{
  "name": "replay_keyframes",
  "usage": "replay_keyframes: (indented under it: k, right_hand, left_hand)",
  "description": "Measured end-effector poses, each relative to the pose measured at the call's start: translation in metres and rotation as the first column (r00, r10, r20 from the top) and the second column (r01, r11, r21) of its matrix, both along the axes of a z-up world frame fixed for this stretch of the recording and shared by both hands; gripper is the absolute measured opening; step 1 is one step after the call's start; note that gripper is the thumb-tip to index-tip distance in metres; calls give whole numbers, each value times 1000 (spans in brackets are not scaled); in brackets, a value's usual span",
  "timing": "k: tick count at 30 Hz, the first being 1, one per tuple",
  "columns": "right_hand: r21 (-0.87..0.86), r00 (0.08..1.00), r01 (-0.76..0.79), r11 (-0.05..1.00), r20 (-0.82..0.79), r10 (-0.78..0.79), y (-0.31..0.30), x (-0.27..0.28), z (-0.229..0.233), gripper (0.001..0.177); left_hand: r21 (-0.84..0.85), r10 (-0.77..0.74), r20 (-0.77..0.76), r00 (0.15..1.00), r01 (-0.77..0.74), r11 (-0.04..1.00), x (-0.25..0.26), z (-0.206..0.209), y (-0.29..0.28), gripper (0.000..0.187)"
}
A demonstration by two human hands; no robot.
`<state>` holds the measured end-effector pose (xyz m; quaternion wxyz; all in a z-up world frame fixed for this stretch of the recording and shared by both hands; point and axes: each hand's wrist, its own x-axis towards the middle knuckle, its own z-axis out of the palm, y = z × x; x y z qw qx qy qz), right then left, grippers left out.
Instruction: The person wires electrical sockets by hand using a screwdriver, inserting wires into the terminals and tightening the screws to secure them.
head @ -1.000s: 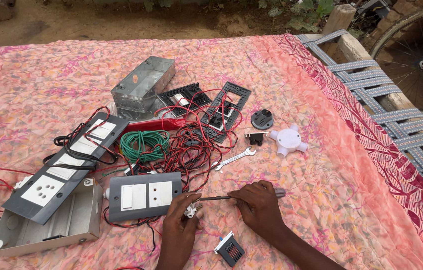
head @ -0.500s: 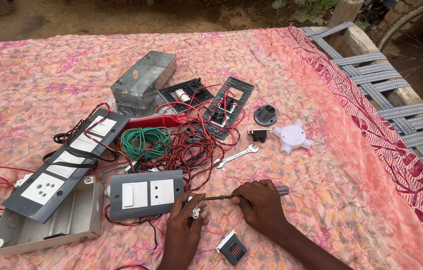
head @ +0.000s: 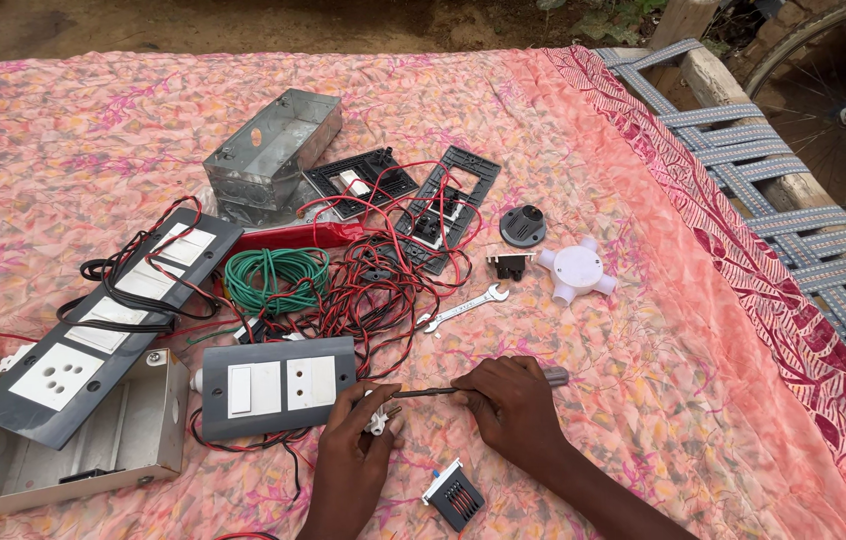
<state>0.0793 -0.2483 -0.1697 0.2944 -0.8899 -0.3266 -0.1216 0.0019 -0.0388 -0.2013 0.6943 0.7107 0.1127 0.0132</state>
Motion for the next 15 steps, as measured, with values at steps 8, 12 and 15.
replay_keyframes:
  k: [8, 12, 15]
  right_hand:
    - [-10, 998, 28, 1000, -55, -28, -1, 1, -1, 13]
    - [-9, 998, 29, 1000, -48, -30, 0, 1, 1, 14]
    - [-37, 994, 41, 998, -95, -45, 1, 0, 2, 14]
  left_hand:
    - [14, 2, 21, 1000, -2, 1000, 0, 0, 0, 40]
    - [47, -1, 5, 1000, 1, 999, 0, 3, 1, 44]
    - [69, -4, -48, 999, 7, 998, -1, 5, 1, 45]
